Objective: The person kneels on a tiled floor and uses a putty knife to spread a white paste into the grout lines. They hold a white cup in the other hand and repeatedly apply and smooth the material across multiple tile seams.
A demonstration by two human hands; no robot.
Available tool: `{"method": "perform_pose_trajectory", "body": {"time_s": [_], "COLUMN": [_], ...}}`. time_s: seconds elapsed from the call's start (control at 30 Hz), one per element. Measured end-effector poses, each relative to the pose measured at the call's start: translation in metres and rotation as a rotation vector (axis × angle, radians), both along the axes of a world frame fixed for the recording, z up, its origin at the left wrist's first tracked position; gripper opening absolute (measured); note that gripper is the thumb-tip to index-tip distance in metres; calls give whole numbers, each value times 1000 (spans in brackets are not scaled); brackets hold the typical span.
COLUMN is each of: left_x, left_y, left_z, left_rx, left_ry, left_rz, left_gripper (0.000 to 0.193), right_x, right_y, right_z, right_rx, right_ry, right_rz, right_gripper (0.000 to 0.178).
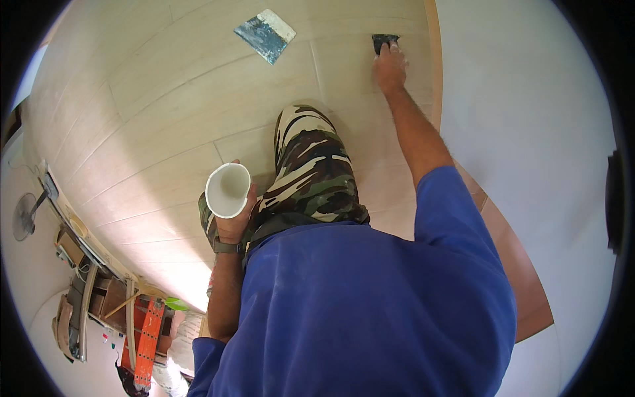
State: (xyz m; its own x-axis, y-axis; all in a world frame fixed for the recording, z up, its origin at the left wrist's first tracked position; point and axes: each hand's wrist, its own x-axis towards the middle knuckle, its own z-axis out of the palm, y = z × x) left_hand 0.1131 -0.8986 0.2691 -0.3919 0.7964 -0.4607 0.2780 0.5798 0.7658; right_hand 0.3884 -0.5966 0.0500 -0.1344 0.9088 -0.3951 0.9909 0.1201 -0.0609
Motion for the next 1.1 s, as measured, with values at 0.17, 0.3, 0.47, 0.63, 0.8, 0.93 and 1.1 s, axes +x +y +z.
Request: {"method": "perform_pose_trajectory", "body": {"time_s": [0.17, 0.3, 0.47, 0.63, 0.8, 0.93, 1.1], "left_x": [4, 7, 7, 8, 7, 8, 4], "left_y": [8, 11, 16, 15, 16, 11, 6], "left_z": [0, 4, -2, -1, 0, 0, 0], "left_rx": [-10, -54, 0, 13, 12, 48, 45], "left_ry": [-13, -40, 19, -43, 5, -58, -18], "left_rz": [7, 28, -48, 23, -24, 23, 24], "left_gripper": [46, 46, 45, 45, 46, 46, 47], "right_x": [1, -36, 4, 0, -1, -2, -14], "right_y": [-14, -63, -36, -7, -25, 17, -75], "right_z": [-26, -8, -20, -9, 3, 7, -3], "right_rx": [153, 40, 12, -21, -106, -76, -146], "right_ry": [191, 83, -118, -12, -253, 31, 16], "right_rz": [43, 199, 234, 114, 460, -37, 493], "right_gripper": [57, 62, 66, 64, 63, 60, 64]}}
